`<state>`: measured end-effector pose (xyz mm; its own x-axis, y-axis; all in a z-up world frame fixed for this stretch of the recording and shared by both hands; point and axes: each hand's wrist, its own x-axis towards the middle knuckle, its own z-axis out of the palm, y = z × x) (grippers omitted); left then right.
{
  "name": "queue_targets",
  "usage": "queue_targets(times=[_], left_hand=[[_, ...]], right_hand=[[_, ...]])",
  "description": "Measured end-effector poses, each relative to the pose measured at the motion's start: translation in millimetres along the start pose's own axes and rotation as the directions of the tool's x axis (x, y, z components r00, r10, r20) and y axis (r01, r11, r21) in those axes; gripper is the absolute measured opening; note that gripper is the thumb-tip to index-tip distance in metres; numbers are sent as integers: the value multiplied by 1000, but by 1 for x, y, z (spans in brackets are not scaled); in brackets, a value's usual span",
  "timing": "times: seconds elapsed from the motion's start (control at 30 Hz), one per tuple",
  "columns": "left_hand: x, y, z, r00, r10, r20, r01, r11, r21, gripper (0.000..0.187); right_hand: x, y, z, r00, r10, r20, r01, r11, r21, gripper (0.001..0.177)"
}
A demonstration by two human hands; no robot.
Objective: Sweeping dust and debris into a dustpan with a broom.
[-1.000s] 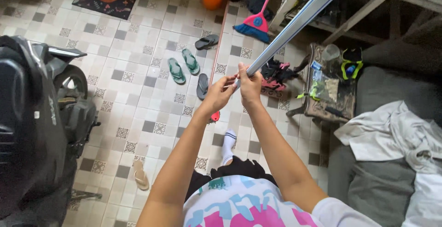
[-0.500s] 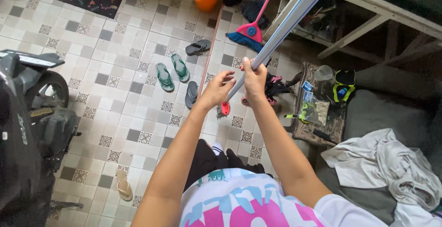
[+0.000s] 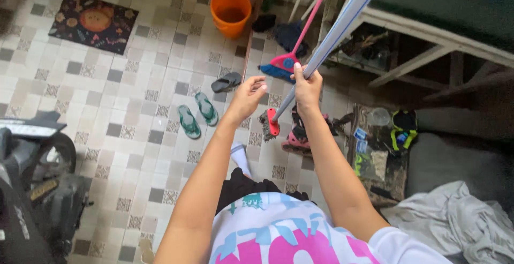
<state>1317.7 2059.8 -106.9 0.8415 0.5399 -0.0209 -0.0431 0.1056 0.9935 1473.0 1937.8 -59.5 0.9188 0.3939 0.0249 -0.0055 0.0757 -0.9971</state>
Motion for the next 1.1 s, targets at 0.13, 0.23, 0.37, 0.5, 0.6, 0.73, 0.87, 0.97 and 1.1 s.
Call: queue_targets(times=[0.13,0.23,0.37,0.5,0.6,0.73,0.87,0.97,1.1], left_hand=[[62,19,-28,996,-79,-51,82,995,62,42],[96,10,-42,987,-130,-91,137,987,84,43],[132,0,-68,989,-135,-59,139,989,58,40],[183,8,-92,977,-168,-133,181,978,100,39],[232,-3,-119,980,-122,-160,140,985,102,37],[290,17,-149,969,-96,-229,112,992,60,38],[358,14,-174,942,-109,-316,135,989,61,38],[409,9,-189,926,-113,-361,135,990,37,38],[470,21,-203,895,-115,-431,138,990,22,38]], right_hand=[[67,-1,30,999,54,6,-54,998,-42,22],[111,12,47,997,69,23,-67,994,-86,25],[154,16,80,997,83,6,-80,971,-225,22],[202,-11,121,986,154,60,-139,969,-202,20],[264,21,146,993,-51,109,73,977,-201,18],[351,34,190,982,-121,147,144,977,-159,18],[433,28,236,971,-94,219,117,989,-95,19],[482,15,275,963,-20,268,43,996,-80,18],[545,11,315,935,-3,354,49,991,-123,17]])
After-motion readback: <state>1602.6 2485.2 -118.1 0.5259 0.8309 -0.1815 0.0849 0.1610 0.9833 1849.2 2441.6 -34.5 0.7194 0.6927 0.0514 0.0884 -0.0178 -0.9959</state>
